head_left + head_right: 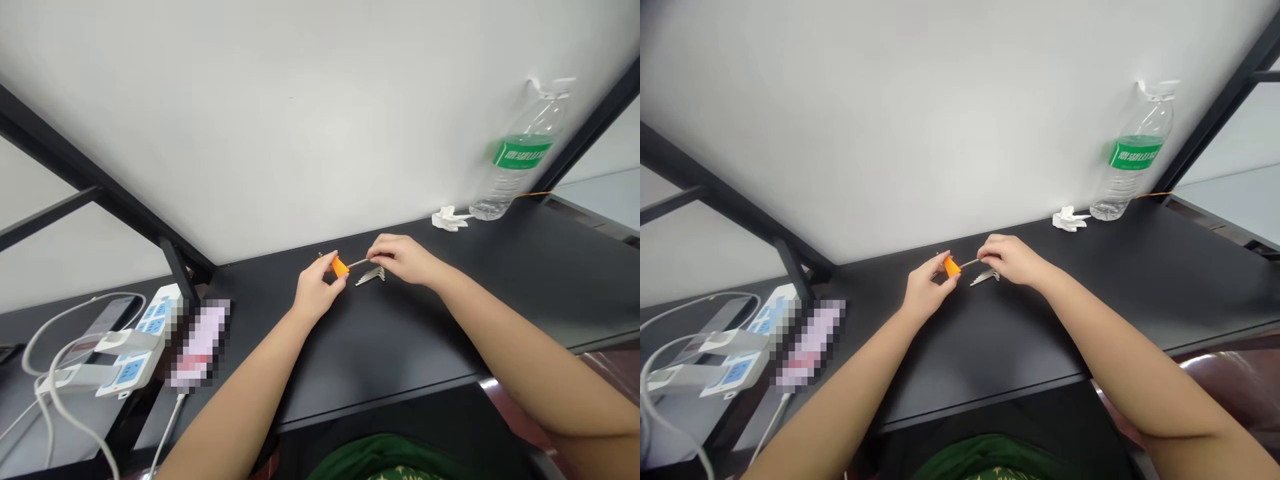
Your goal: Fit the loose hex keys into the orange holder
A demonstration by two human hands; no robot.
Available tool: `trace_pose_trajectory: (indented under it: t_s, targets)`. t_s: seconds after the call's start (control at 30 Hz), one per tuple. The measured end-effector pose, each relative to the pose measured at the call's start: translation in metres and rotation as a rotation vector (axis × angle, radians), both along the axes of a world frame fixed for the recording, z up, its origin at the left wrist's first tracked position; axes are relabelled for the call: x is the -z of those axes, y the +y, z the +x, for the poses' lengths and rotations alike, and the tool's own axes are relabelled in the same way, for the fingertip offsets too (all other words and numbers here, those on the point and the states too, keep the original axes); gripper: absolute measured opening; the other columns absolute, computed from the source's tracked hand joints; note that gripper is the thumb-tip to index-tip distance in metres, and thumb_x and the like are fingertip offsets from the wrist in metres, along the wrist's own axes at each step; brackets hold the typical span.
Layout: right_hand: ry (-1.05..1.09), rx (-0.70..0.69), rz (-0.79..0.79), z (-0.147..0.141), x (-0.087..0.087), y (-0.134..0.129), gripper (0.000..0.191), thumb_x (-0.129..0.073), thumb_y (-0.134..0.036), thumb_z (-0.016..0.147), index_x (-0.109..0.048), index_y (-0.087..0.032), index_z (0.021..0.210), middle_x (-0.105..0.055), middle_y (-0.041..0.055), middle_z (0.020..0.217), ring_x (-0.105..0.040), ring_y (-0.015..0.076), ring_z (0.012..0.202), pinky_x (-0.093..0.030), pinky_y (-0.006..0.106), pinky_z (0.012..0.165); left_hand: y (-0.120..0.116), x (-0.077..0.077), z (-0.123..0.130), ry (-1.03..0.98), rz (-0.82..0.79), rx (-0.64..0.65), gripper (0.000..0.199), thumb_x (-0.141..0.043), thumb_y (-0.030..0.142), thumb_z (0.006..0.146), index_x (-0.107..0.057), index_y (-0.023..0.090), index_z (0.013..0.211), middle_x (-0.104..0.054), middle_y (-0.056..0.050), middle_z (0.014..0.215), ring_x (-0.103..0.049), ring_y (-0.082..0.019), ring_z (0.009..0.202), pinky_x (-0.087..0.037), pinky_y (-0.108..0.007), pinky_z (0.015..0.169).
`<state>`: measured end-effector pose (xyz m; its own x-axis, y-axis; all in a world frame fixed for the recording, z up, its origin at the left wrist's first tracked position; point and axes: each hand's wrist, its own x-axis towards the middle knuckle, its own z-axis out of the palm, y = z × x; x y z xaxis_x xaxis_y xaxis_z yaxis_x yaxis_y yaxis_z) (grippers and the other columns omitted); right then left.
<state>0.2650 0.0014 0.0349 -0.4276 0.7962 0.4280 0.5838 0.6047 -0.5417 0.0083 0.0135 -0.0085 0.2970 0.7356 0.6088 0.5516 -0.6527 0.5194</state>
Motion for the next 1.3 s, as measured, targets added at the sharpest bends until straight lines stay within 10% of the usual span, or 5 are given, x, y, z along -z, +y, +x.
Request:
trace_pose_trajectory:
  t_s: [0.3,0.6,1.3]
  targets:
    - [0.005,-0.045,-0.126,0.003,-0.006,-0.002,0.022,-0.056,-0.029,0.094,-0.076,-0.021,0.098,-0.068,0.0051,0.098,-0.062,0.0127,0.081,-0.049,0.026,0.077,-0.001,0.001,-0.003,0.094,0.072,0.008,0.048,-0.071,0.032,0.086,-0.062,0.022,0.133,-0.074,-0.005,0.121,-0.073,-0.019,0.1,-0.058,-0.037,0.1]
    - [0.339,-0.182,-0.642,-0.023,0.013,-0.005,0.027,-0.064,-0.028,0.083,-0.059,-0.019,0.108,-0.064,0.0015,0.092,-0.06,0.0093,0.07,-0.052,0.021,0.059,-0.011,-0.005,0.005,0.296,0.147,0.083,0.048,-0.07,0.033,0.087,-0.061,0.024,0.134,-0.073,-0.007,0.124,-0.072,-0.025,0.108,-0.056,-0.041,0.099]
    - [-0.238,0.007,-0.022,-0.044,0.007,-0.024,0.017,-0.052,-0.031,0.098,-0.064,-0.02,0.096,-0.069,0.0032,0.086,-0.06,0.0135,0.074,-0.038,0.025,0.069,-0.008,-0.003,0.008,0.194,-0.096,-0.023,0.051,-0.069,0.017,0.083,-0.058,0.025,0.132,-0.076,-0.002,0.107,-0.073,-0.02,0.096,-0.059,-0.034,0.091]
